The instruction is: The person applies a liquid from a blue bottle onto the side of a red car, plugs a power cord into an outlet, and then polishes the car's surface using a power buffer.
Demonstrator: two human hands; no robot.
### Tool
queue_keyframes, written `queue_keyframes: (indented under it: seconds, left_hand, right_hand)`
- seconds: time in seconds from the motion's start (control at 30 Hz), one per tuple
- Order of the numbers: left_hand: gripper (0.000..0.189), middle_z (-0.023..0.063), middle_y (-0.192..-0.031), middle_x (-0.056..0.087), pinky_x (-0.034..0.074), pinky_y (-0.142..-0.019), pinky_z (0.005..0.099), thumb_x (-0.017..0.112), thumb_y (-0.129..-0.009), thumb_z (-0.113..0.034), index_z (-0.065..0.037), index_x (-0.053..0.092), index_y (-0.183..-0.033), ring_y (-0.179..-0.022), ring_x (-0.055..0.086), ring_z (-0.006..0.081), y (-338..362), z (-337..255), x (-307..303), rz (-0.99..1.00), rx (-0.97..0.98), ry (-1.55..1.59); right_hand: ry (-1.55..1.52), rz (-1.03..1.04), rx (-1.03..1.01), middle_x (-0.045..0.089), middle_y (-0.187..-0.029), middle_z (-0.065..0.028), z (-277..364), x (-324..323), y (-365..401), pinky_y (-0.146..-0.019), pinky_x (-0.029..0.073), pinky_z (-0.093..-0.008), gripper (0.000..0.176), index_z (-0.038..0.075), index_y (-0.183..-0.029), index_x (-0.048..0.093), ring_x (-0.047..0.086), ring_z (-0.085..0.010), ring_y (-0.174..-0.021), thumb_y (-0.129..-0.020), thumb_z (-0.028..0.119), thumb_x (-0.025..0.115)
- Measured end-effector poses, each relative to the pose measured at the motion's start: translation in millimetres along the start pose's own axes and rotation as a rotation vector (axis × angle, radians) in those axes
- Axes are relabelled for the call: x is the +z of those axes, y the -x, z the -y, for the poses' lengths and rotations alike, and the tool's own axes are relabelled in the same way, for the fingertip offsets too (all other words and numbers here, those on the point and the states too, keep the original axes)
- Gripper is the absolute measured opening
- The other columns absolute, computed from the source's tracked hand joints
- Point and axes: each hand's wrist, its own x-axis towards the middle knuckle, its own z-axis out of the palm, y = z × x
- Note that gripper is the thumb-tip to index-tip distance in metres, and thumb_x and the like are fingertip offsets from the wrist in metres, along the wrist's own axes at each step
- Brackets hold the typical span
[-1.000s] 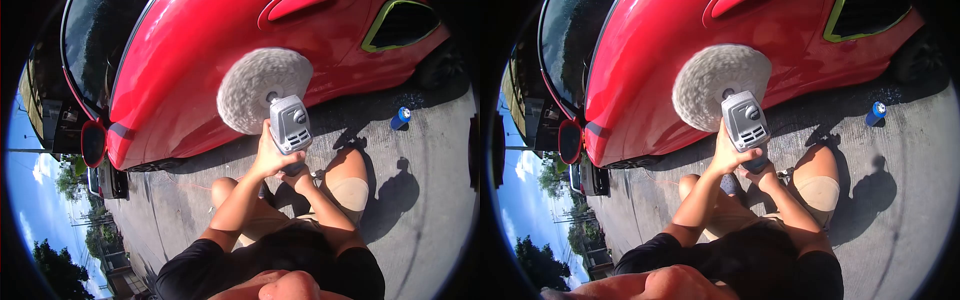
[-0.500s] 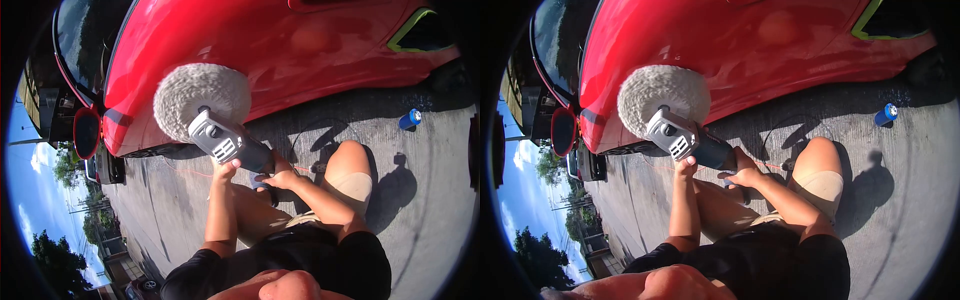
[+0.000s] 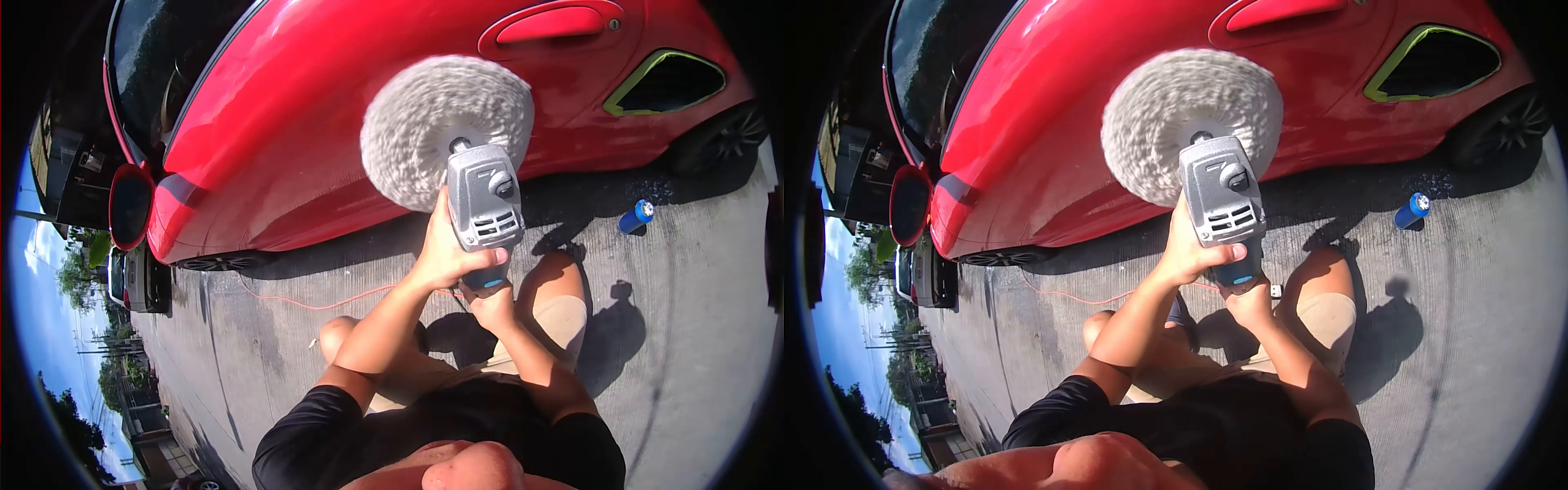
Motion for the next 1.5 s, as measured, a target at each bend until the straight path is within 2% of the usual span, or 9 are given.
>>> queue_keyframes:
  seconds: [0.13, 0.23, 0.3, 0.4, 0.47, 0.6, 1.1, 1.27, 1.5]
  left_hand:
    - [0.108, 0.0151, -0.129, 0.065, 0.052, -0.105, 0.0400, 0.098, -0.060, -0.031, 0.000, 0.043, -0.147, -0.118, 0.066, 0.0253, 15.9, -9.5, -21.8, -0.087, 0.025, -0.033]
    - [0.105, 0.0142, -0.129, 0.066, 0.057, -0.100, 0.0382, 0.095, -0.062, -0.027, 0.000, 0.041, -0.148, -0.113, 0.069, 0.0228, 38.6, -20.5, -43.5, -0.189, 0.021, 0.006]
    - [0.093, 0.0125, -0.120, 0.070, 0.058, -0.095, 0.0365, 0.093, -0.064, -0.024, 0.002, 0.050, -0.142, -0.106, 0.071, 0.0214, 49.5, -32.9, -54.1, -0.256, 0.054, 0.047]
    - [0.069, 0.0093, -0.106, 0.074, 0.058, -0.090, 0.0348, 0.089, -0.067, -0.025, 0.005, 0.065, -0.123, -0.096, 0.072, 0.0192, 51.1, -54.7, -57.9, -0.330, 0.162, 0.072]
    - [0.074, 0.0104, -0.112, 0.073, 0.058, -0.092, 0.0356, 0.090, -0.067, -0.023, 0.004, 0.059, -0.130, -0.100, 0.071, 0.0197, 46.9, -66.4, -59.2, -0.280, 0.134, 0.024]
    - [0.091, 0.0128, -0.120, 0.068, 0.057, -0.097, 0.0387, 0.095, -0.066, -0.024, 0.000, 0.045, -0.138, -0.108, 0.069, 0.0220, 22.5, -99.3, -11.0, -0.242, 0.124, -0.057]
    - [0.090, 0.0121, -0.120, 0.068, 0.058, -0.098, 0.0370, 0.094, -0.067, -0.015, 0.000, 0.044, -0.141, -0.108, 0.071, 0.0216, 25.8, -82.9, -11.8, -0.249, 0.111, -0.070]
    - [0.064, 0.0080, -0.106, 0.075, 0.057, -0.090, 0.0350, 0.089, -0.067, -0.027, 0.002, 0.067, -0.121, -0.096, 0.071, 0.0183, 46.7, -61.8, -34.9, -0.348, 0.110, -0.141]
    - [0.095, 0.0127, -0.124, 0.068, 0.058, -0.097, 0.0382, 0.094, -0.066, -0.025, 0.000, 0.044, -0.142, -0.110, 0.070, 0.0224, 26.0, -64.6, -5.7, -0.220, 0.037, -0.118]
  right_hand:
    - [0.026, 0.017, -0.070, 0.077, -0.110, -0.0129, 15.4, 22.8, -2.6, -0.093, 0.060, -0.0369, 0.050, -0.002, -0.124, 0.067, 0.075, -0.0207, -0.104, -0.085, 0.013, 0.094]
    - [-0.116, 0.222, 0.013, 0.061, -0.145, -0.0190, 11.4, 37.0, -5.2, -0.108, 0.054, -0.0412, 0.107, -0.001, -0.158, 0.035, 0.063, -0.0295, -0.134, -0.075, 0.019, 0.099]
    - [-0.062, 0.271, -0.130, 0.058, -0.149, -0.0247, 7.5, 40.8, -7.0, -0.115, 0.048, -0.0446, 0.123, -0.004, -0.165, 0.022, 0.059, -0.0363, -0.139, -0.076, 0.032, 0.099]
    - [-0.016, 0.329, -0.324, 0.055, -0.150, -0.0266, 26.6, 37.0, -19.8, -0.116, 0.046, -0.0461, 0.115, -0.007, -0.165, 0.018, 0.057, -0.0382, -0.141, -0.092, 0.061, 0.076]
    - [-0.107, 0.347, -0.341, 0.052, -0.152, -0.0278, 28.6, 35.9, -18.7, -0.117, 0.044, -0.0452, 0.113, -0.009, -0.165, 0.016, 0.054, -0.0394, -0.143, -0.099, 0.071, 0.059]
    - [-0.190, 0.245, -0.331, 0.045, -0.156, -0.0288, 26.2, 26.6, -16.7, -0.118, 0.039, -0.0415, 0.104, -0.011, -0.164, 0.013, 0.048, -0.0386, -0.145, -0.105, 0.070, 0.042]
    - [-0.155, 0.210, -0.325, 0.052, -0.150, -0.0342, 14.5, 22.4, -27.7, -0.115, 0.045, -0.0441, 0.117, -0.015, -0.163, 0.014, 0.056, -0.0444, -0.141, -0.100, 0.080, 0.043]
    - [-0.167, 0.228, -0.287, 0.056, -0.146, -0.0313, 15.0, 31.1, -20.4, -0.111, 0.048, -0.0447, 0.116, -0.010, -0.163, 0.020, 0.060, -0.0450, -0.135, -0.097, 0.082, 0.046]
    - [-0.255, 0.156, -0.265, 0.056, -0.145, -0.0245, 18.2, 20.5, -14.8, -0.109, 0.048, -0.0420, 0.120, -0.010, -0.160, 0.024, 0.060, -0.0357, -0.132, -0.092, 0.082, 0.059]
